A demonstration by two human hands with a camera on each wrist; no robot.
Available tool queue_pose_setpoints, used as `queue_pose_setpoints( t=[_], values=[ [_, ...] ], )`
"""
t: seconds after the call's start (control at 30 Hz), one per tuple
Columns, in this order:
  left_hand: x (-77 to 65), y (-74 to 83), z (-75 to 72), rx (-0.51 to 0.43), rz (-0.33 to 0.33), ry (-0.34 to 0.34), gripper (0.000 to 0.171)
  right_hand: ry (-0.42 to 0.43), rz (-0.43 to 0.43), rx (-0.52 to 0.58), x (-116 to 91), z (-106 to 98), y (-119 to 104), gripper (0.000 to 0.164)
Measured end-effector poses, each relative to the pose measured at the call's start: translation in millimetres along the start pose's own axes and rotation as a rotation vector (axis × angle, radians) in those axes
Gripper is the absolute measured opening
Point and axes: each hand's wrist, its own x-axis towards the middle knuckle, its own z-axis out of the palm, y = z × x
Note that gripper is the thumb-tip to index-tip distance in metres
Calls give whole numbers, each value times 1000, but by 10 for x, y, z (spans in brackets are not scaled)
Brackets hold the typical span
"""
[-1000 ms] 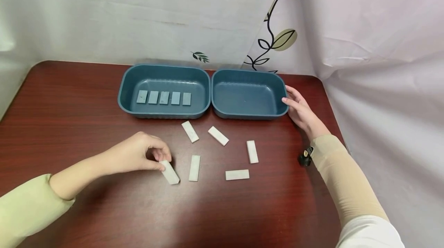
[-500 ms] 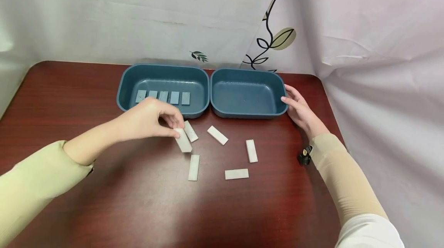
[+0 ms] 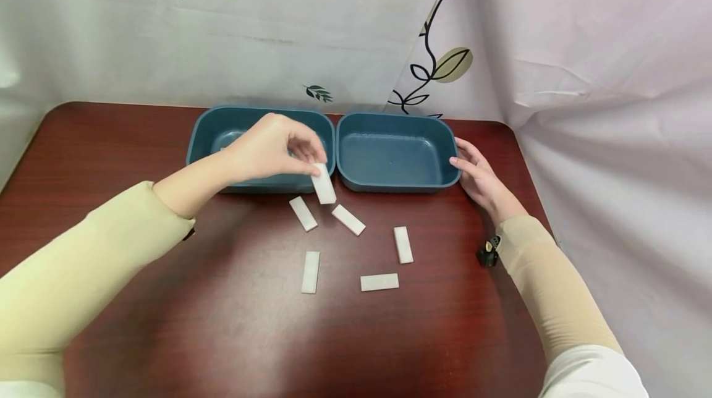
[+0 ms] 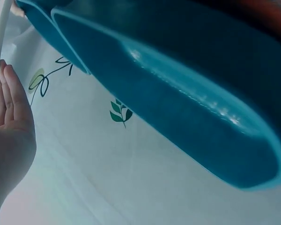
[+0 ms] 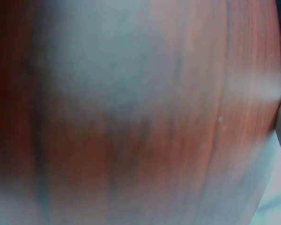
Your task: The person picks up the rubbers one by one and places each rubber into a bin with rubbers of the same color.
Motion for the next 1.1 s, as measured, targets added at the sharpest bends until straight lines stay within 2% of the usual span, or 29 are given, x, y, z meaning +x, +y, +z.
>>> queue_pose_setpoints(
  t=[0.2, 0.5, 0.83, 1.1],
  values=[
    [277, 39, -35, -27, -55, 30, 13, 2, -4, 4, 3, -1, 6, 39],
    [696, -9, -51, -55, -108, -13, 15, -1, -10, -2, 8, -21, 16, 39],
    [1134, -119, 7, -5, -99, -69, 14, -7, -18, -11, 7, -35, 25, 40],
    [1329, -220, 111, 65, -81, -131, 11, -6, -7, -21, 18, -36, 19, 40]
  ],
)
